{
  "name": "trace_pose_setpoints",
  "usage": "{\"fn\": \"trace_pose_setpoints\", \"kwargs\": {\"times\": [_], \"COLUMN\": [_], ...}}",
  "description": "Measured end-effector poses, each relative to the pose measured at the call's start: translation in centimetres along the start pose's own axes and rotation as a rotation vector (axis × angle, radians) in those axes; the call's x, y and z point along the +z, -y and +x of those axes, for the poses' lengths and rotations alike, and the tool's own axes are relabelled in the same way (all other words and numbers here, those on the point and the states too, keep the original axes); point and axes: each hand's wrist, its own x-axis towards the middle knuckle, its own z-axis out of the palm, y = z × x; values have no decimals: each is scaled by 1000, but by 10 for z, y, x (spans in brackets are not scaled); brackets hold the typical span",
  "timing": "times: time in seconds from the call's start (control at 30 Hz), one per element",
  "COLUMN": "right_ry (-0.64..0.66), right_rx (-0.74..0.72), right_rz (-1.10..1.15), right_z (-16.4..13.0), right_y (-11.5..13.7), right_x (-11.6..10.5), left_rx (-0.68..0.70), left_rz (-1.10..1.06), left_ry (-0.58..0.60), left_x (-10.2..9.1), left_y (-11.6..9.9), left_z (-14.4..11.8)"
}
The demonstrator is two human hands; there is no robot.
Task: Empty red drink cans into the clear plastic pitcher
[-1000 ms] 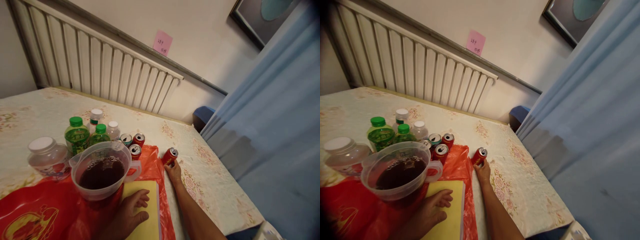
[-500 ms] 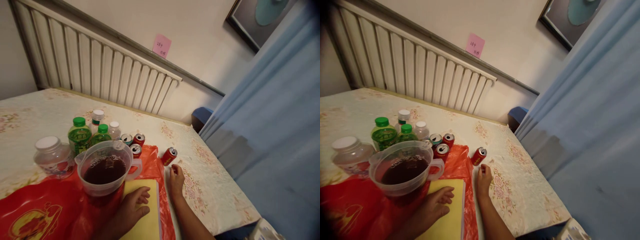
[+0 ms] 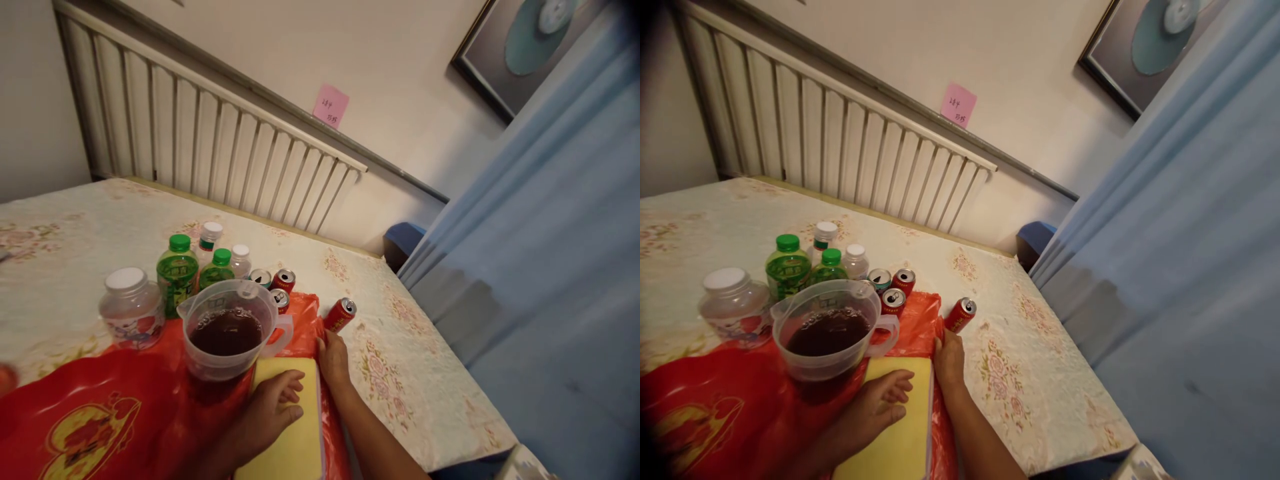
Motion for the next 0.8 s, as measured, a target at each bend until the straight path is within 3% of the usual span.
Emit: {"fn": "trace_pose_setpoints", "kwargs": {"times": [0.23,0.5,0.6,0.8], "right_ry": [70,271,269,128], "right_rx": [235,485,502,408], "right_rz": [134,175,91,-99], "right_z": [18,31,35,30], "right_y": [-10,-21,-21,-12], "right_x": [13,24,19,0], "left_rx": [6,1,2,15], "left_rz": [22,24,27,43], "left_ry": [4,9,11,0], "left_x": [0,2,2,2], "left_y": [-2,8,8,12], "left_z": [-1,1,1,2]}}
